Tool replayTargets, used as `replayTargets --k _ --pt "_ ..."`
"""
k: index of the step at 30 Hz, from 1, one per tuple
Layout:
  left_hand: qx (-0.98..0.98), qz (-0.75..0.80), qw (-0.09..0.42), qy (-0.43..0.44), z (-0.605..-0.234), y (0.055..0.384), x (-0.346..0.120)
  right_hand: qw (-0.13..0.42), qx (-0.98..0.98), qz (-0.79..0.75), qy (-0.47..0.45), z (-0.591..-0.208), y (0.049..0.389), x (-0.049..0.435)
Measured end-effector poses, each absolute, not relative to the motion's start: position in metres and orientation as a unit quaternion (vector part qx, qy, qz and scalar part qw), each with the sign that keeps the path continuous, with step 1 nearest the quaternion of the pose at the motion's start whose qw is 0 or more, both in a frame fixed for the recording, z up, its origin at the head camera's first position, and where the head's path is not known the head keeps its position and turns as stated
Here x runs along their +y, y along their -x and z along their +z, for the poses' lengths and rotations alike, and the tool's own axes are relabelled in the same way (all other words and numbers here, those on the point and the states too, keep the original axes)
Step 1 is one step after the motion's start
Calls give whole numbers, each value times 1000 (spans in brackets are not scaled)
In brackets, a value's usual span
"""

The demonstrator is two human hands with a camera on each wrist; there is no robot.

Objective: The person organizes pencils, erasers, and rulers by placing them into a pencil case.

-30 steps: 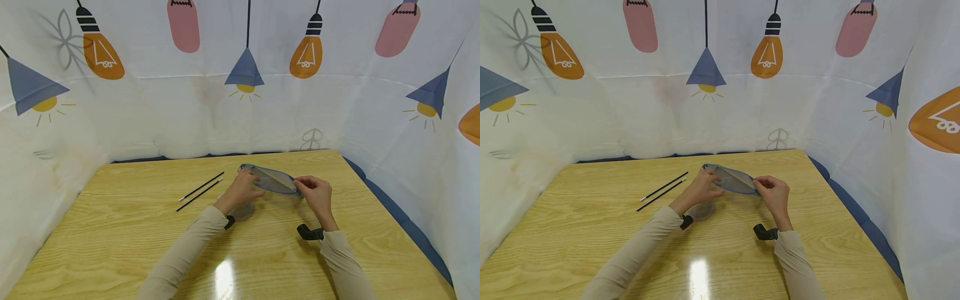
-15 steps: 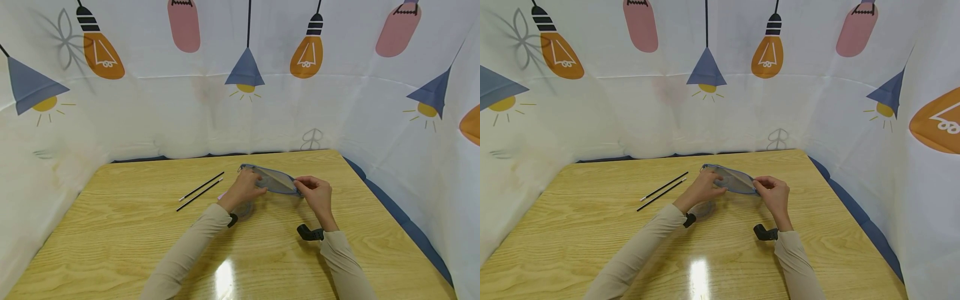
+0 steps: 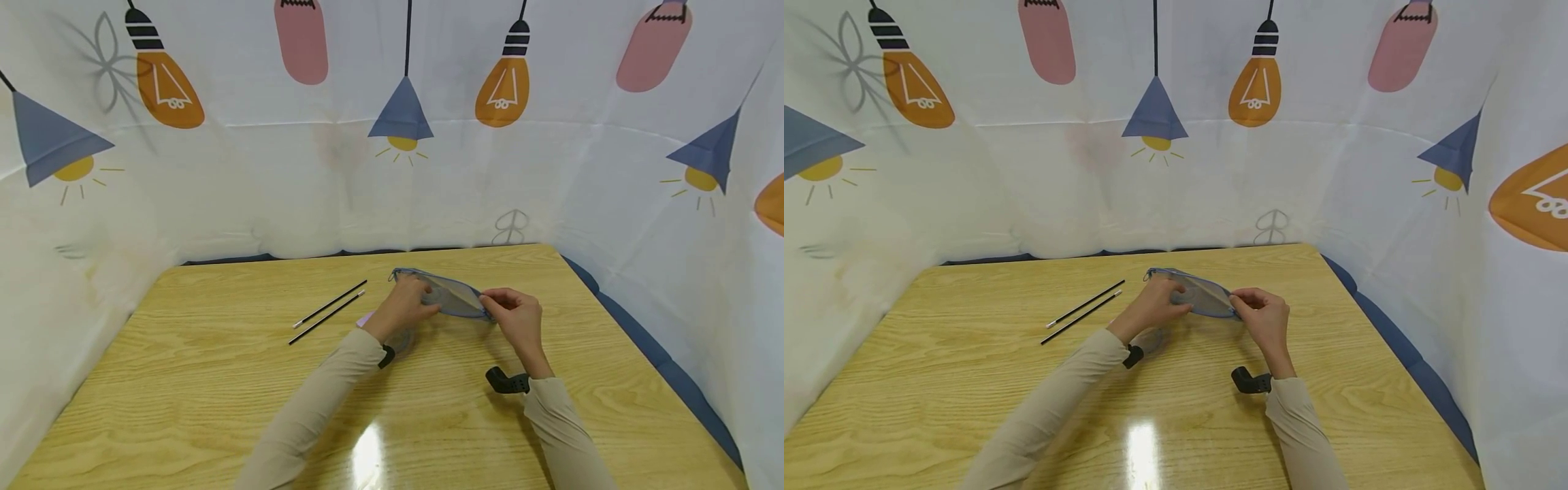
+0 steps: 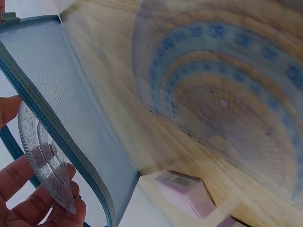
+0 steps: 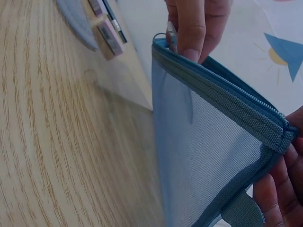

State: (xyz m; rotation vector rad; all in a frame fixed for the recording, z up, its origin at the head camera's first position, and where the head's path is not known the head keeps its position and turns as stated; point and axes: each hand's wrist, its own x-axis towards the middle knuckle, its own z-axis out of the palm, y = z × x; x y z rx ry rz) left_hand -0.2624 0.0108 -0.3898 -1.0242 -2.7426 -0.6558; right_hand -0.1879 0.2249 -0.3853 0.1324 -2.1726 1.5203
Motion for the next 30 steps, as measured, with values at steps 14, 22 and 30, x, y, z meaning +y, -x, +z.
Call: replayTargets --k 14,22,30 --pt "-930 -166 44 324 -391 262 17 224 -798 557 -54 -381 184 226" --pt "-930 -154 32 333 -392 265 17 220 -796 561 -57 -381 185 226" --pt "-925 -141 15 351 -392 268 19 219 -796 562 -56 -382 185 227"
